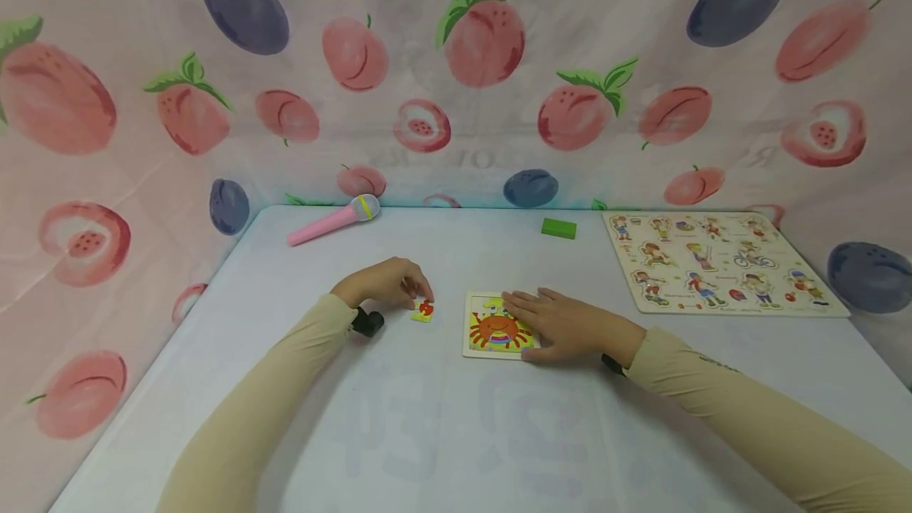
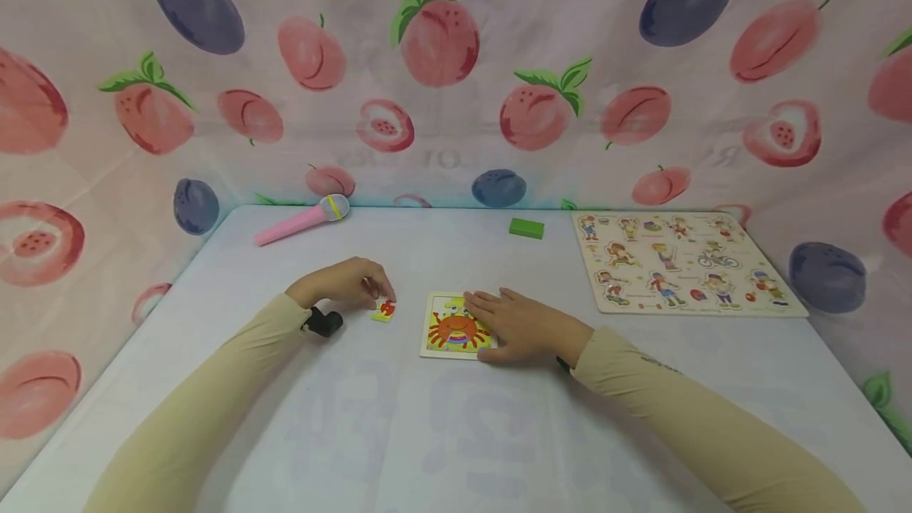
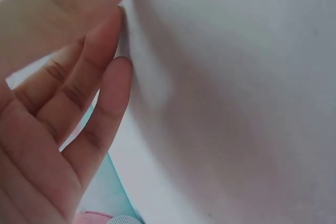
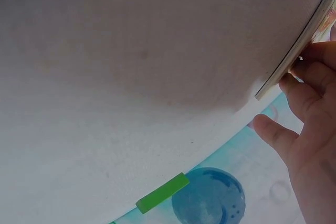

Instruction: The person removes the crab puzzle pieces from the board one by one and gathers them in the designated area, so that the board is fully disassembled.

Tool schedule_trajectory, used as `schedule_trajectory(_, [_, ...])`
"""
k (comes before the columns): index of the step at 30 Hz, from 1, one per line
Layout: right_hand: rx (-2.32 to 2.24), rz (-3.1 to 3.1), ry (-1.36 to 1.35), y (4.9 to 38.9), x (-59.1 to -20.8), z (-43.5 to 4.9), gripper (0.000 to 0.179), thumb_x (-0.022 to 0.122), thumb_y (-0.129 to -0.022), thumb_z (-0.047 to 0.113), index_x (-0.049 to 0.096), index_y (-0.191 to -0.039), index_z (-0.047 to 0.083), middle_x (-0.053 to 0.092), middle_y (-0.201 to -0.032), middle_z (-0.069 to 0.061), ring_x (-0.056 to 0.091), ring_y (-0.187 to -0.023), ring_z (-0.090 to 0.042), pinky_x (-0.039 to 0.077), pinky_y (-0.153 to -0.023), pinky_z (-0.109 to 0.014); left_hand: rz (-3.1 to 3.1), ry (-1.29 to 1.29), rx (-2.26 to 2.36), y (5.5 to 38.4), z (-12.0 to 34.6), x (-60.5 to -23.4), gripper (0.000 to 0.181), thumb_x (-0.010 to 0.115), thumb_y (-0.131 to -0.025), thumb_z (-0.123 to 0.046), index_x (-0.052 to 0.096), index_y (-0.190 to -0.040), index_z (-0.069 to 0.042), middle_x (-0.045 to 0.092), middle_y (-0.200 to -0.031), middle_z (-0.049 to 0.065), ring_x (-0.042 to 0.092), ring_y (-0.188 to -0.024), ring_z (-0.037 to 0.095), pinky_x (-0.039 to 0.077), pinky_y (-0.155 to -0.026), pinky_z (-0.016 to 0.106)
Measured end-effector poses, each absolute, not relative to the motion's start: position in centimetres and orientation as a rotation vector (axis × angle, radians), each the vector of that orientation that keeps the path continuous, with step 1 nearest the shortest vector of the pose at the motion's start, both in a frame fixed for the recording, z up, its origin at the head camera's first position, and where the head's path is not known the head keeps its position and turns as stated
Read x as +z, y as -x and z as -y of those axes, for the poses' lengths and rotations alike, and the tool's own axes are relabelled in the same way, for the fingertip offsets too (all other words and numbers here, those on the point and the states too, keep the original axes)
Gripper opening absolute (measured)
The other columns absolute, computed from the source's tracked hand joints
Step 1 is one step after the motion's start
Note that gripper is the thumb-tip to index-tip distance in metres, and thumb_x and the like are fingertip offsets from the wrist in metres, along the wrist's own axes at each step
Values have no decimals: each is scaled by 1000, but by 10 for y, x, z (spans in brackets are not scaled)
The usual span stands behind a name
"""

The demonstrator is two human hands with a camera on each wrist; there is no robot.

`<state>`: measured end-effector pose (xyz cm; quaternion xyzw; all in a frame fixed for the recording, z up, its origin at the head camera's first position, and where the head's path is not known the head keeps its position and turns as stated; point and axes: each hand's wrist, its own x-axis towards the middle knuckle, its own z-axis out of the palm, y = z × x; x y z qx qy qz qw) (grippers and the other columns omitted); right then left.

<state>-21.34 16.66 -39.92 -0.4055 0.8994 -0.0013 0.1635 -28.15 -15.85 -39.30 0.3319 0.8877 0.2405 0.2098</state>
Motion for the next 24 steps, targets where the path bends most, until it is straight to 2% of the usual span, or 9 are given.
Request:
schedule_trajectory(9, [-17,-2561,1160,212,-397,-167,82,50,-89,55,19,-150,10,14,-159,-4,18,-146,-22,17,-116,-49,-2525,-910,668,278,164,-396,15,79,-74,-9,67,-81,-13,63,-81,-3,53,-76,10,46,-71,21])
schedule_trajectory(17, [-26,-2564,1174,214,-399,-167,82,49,-90,55,19,-150,10,15,-159,-4,18,-146,-22,17,-116,-49,-2568,-889,706,275,170,-397,12,77,-77,-13,67,-83,-10,63,-81,0,54,-74,9,46,-70,21])
schedule_trajectory(24, [-14,-2560,1157,214,-400,-167,82,48,-90,57,18,-151,12,13,-159,-3,16,-146,-21,16,-117,-48,-2711,-766,776,293,187,-394,15,76,-77,-14,67,-84,-5,65,-81,6,58,-75,13,49,-73,26])
